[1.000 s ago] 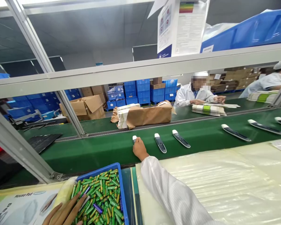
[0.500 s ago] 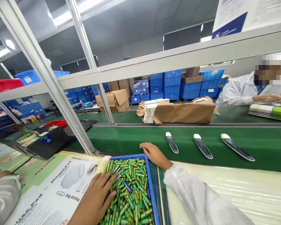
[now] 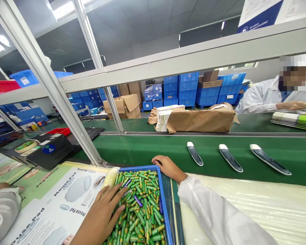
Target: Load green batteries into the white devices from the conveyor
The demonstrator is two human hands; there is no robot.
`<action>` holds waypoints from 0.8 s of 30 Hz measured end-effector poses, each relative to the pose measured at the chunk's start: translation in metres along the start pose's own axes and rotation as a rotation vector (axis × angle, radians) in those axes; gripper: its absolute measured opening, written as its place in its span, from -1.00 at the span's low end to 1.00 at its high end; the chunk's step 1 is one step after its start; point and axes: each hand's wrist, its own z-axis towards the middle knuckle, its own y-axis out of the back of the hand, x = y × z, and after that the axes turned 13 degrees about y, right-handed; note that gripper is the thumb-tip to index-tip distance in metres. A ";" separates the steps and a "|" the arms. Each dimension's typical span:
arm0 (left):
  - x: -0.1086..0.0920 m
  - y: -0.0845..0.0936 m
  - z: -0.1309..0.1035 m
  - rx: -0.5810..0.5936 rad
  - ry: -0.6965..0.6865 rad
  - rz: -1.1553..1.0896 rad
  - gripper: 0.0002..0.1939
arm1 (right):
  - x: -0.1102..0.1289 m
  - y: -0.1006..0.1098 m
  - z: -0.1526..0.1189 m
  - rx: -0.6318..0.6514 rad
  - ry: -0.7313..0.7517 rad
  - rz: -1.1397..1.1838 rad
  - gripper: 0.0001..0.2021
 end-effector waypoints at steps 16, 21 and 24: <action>0.007 -0.005 0.007 -0.114 -0.069 -0.175 -0.59 | 0.010 0.003 0.003 0.027 -0.057 -0.001 -0.63; 0.045 -0.032 -0.042 -0.240 0.310 -0.468 -0.46 | 0.012 0.004 0.005 0.029 -0.034 0.018 -0.53; 0.072 -0.065 -0.098 -0.218 0.400 -0.407 -0.43 | -0.002 0.005 0.002 -0.034 -0.085 0.034 -0.50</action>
